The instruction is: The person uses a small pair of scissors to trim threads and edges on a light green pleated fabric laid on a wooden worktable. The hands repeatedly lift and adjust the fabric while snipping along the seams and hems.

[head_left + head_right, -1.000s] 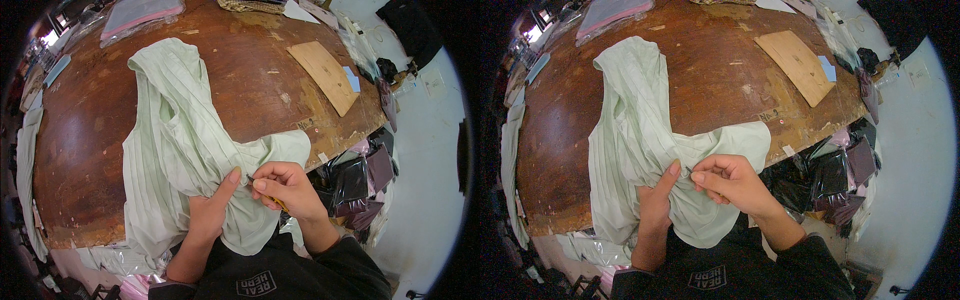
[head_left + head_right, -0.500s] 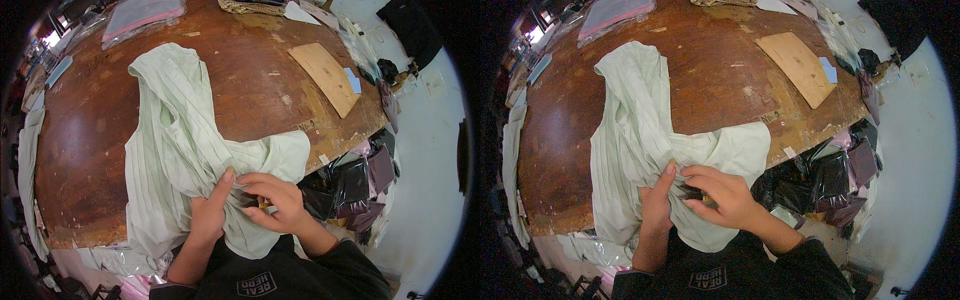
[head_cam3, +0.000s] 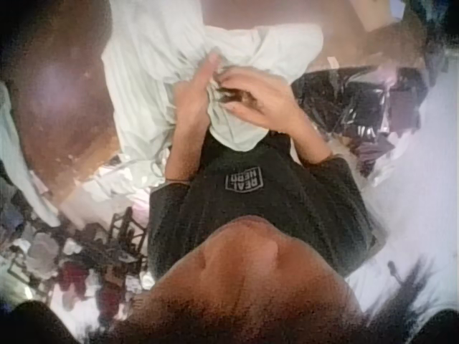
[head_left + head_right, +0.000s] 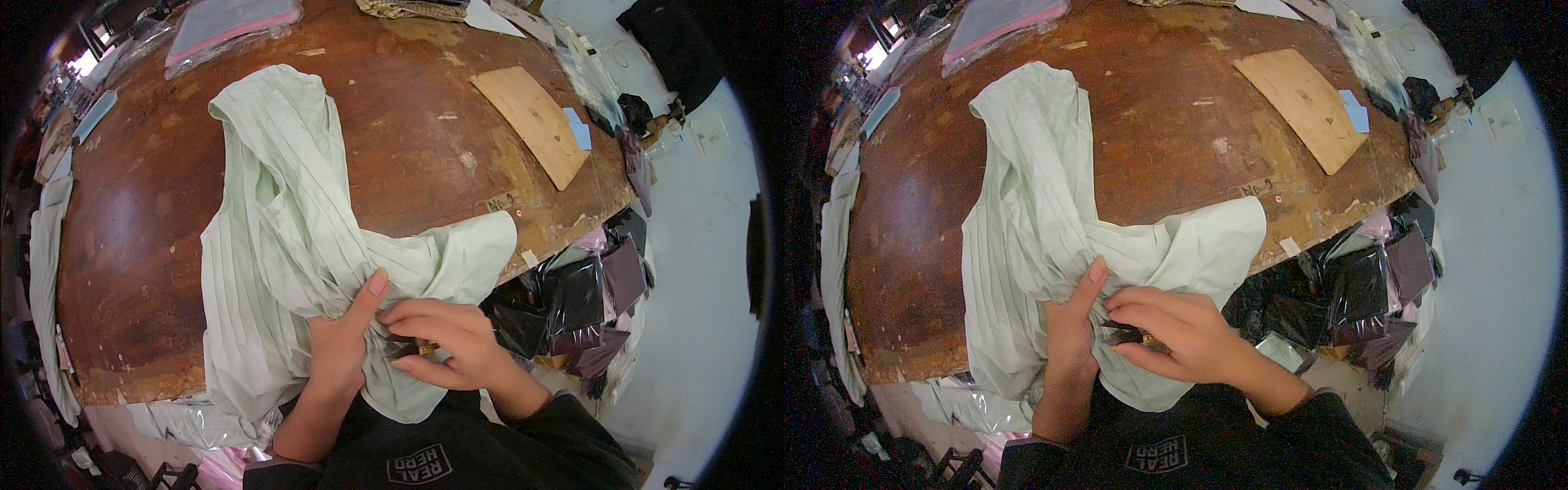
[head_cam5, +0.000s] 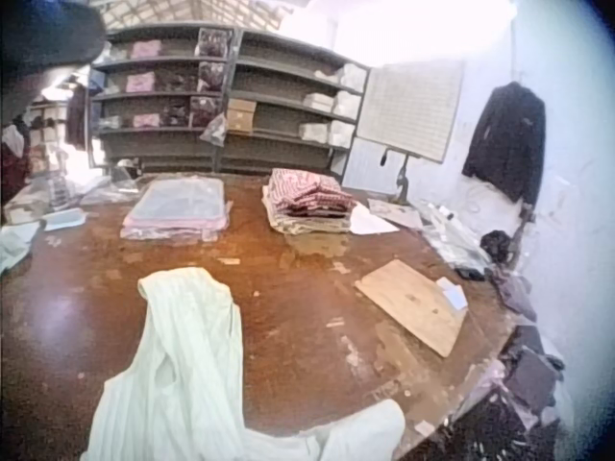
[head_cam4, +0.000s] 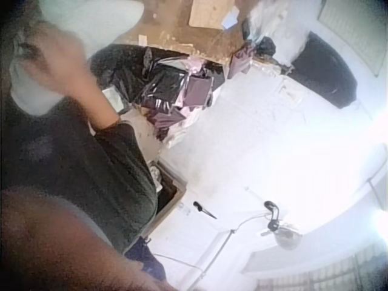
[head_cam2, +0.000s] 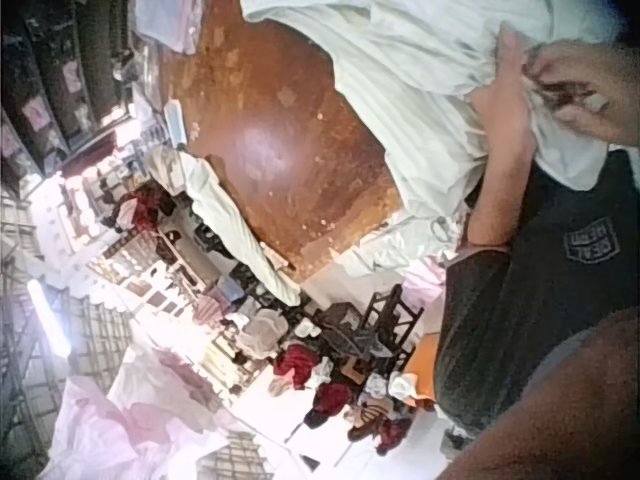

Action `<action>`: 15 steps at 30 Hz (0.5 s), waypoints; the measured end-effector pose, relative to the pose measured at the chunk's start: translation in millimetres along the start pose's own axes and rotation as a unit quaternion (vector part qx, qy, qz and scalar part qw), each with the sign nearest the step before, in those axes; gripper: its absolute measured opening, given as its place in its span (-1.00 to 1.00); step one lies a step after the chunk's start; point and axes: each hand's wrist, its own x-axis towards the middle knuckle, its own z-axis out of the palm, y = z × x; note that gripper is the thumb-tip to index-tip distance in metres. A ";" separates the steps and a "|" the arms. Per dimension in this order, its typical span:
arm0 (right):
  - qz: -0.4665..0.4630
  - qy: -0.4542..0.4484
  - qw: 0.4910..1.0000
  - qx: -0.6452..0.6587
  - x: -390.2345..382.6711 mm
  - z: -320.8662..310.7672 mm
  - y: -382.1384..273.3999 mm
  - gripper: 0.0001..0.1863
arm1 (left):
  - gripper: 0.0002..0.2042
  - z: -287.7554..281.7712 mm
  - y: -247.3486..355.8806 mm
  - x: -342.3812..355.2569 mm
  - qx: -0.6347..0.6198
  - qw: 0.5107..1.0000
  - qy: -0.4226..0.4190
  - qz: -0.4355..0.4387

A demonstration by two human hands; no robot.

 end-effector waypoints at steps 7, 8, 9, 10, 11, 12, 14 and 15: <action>0.024 0.139 0.971 -0.191 14.1 -22.2 -5.3 -0.66 | -0.51 2.7 1.7 -1.5 -0.028 1.000 -0.011 0.008; -0.003 0.146 0.966 -0.214 16.3 -21.3 0.9 -0.67 | -0.50 2.4 2.3 -1.9 -0.027 1.000 -0.011 0.001; -0.003 0.136 0.968 -0.213 17.3 -20.5 2.5 -0.68 | -0.50 2.6 2.3 -1.7 -0.028 1.000 -0.010 0.003; -0.004 0.126 0.969 -0.212 18.1 -19.9 3.3 -0.68 | -0.50 3.2 2.1 -1.5 -0.030 1.000 -0.010 0.004; -0.005 0.115 0.971 -0.210 18.9 -18.9 4.3 -0.69 | -0.50 3.2 1.8 -1.5 -0.031 0.999 -0.007 0.006; -0.011 0.113 0.971 -0.212 19.9 -18.3 5.6 -0.69 | -0.50 3.1 1.8 -1.6 -0.035 0.999 -0.012 0.016; -0.022 0.110 0.970 -0.217 21.5 -17.7 7.5 -0.70 | -0.50 3.4 1.8 -1.7 -0.044 0.998 -0.022 0.035; -0.024 0.109 0.968 -0.225 21.8 -17.5 7.8 -0.70 | -0.50 3.6 1.6 -1.7 -0.046 0.998 -0.023 0.037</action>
